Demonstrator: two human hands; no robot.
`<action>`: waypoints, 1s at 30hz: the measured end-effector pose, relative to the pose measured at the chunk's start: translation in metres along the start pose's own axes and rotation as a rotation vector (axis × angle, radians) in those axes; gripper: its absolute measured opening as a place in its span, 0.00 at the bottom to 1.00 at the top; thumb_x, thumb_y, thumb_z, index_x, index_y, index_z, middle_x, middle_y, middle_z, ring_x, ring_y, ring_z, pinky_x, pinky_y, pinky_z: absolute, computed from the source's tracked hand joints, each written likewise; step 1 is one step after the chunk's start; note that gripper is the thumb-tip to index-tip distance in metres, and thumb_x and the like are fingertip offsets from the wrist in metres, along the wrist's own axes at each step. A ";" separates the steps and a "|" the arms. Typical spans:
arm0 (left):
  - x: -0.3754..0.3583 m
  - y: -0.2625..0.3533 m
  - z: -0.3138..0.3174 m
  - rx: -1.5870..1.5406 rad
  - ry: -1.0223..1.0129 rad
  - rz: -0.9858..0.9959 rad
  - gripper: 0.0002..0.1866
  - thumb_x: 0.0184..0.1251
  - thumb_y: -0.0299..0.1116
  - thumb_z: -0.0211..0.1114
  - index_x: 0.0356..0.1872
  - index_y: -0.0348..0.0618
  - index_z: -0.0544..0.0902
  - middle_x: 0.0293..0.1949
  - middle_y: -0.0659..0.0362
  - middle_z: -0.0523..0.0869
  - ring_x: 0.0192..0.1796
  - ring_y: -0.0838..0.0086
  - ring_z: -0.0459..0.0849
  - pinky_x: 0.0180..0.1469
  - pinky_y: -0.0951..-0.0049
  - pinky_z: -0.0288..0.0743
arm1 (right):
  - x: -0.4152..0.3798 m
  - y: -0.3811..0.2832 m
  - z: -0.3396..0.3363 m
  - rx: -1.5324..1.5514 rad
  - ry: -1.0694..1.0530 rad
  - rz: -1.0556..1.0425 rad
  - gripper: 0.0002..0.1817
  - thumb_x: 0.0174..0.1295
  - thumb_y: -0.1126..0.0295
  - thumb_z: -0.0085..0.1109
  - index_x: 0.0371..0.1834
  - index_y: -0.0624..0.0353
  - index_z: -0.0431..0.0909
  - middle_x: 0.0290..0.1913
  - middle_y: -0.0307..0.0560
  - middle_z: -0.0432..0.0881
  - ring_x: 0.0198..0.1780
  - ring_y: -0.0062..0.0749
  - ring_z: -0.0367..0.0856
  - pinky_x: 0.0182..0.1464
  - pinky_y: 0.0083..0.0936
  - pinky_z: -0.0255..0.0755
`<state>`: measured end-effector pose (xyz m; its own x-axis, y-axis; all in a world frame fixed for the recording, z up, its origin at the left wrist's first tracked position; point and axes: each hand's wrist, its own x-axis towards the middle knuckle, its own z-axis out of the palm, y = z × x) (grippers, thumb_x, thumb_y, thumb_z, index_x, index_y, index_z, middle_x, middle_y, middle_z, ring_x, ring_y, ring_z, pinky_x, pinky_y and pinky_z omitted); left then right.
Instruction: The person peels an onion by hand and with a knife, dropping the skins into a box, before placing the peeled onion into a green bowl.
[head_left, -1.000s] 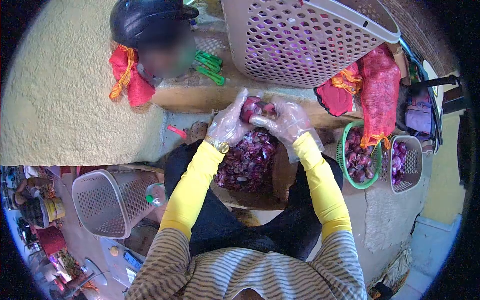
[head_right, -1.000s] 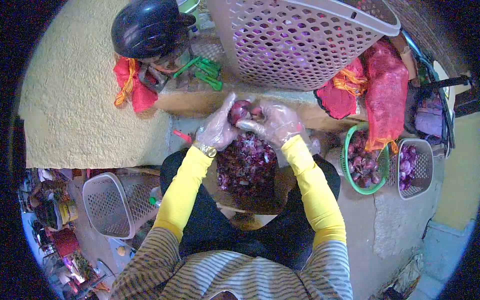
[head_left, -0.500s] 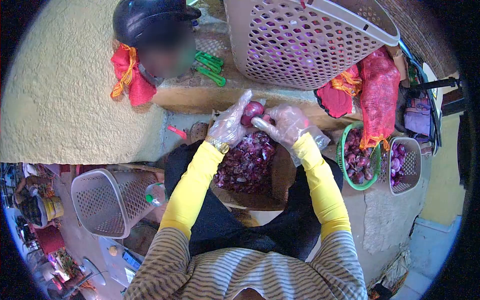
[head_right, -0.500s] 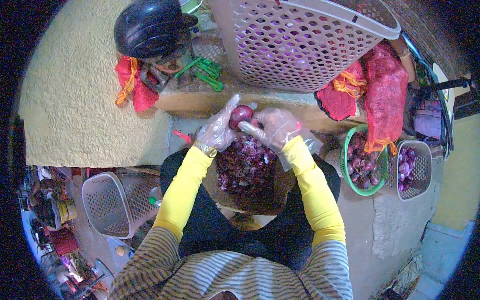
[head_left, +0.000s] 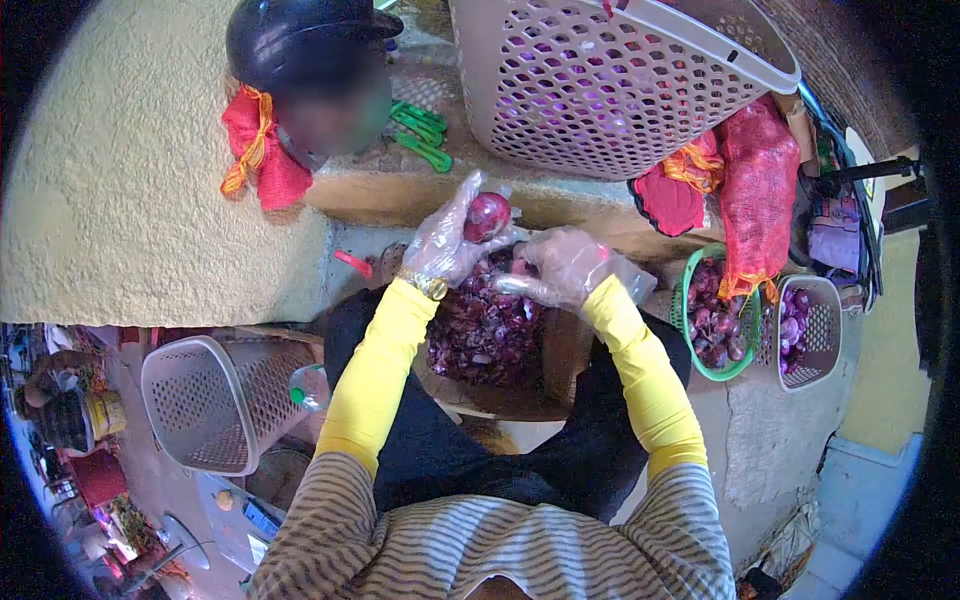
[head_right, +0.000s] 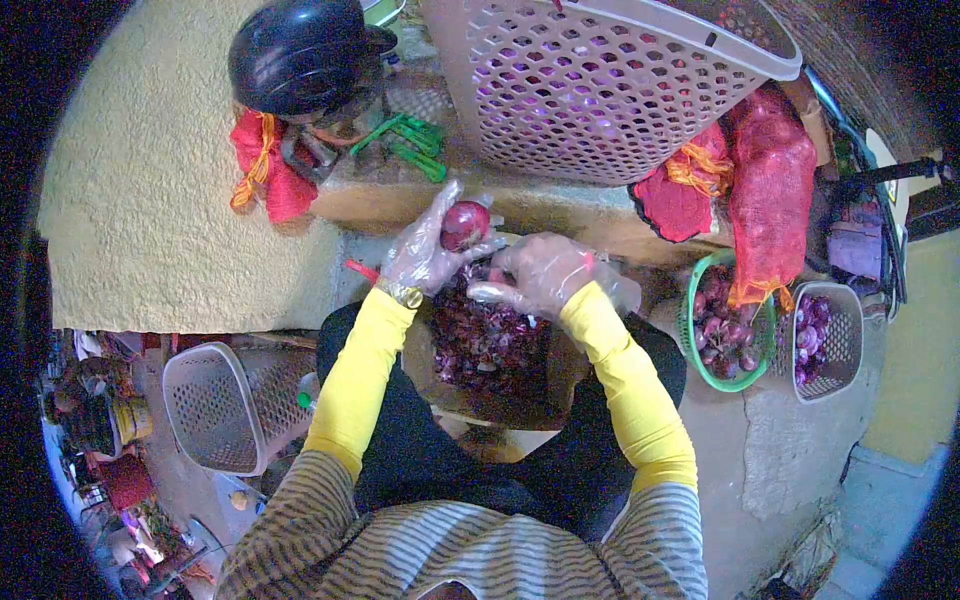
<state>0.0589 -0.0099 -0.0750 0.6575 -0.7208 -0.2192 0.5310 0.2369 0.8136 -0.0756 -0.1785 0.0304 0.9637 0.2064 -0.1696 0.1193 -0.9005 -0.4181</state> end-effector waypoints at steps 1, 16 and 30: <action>-0.001 0.000 0.000 -0.017 0.001 0.016 0.43 0.63 0.41 0.77 0.75 0.45 0.62 0.53 0.49 0.88 0.52 0.56 0.88 0.59 0.55 0.80 | -0.001 0.000 0.001 0.019 0.054 0.016 0.30 0.67 0.34 0.52 0.37 0.50 0.88 0.34 0.57 0.87 0.39 0.56 0.87 0.44 0.51 0.78; -0.029 0.057 0.041 -0.631 0.148 -0.059 0.26 0.79 0.42 0.61 0.69 0.39 0.65 0.64 0.43 0.76 0.66 0.43 0.75 0.68 0.31 0.72 | -0.001 -0.003 -0.013 0.049 0.088 0.093 0.32 0.61 0.32 0.58 0.35 0.54 0.87 0.33 0.58 0.87 0.38 0.55 0.87 0.46 0.48 0.79; -0.027 0.034 0.051 -0.405 -0.031 -0.266 0.29 0.78 0.54 0.59 0.62 0.36 0.77 0.55 0.49 0.85 0.57 0.60 0.85 0.63 0.51 0.81 | 0.000 0.009 -0.014 0.114 0.465 0.175 0.33 0.41 0.31 0.76 0.25 0.53 0.82 0.24 0.50 0.83 0.29 0.49 0.85 0.35 0.42 0.77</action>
<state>0.0320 -0.0162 -0.0142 0.4577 -0.8083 -0.3703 0.8479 0.2715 0.4553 -0.0713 -0.1919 0.0395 0.9743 -0.1595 0.1589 -0.0551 -0.8533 -0.5185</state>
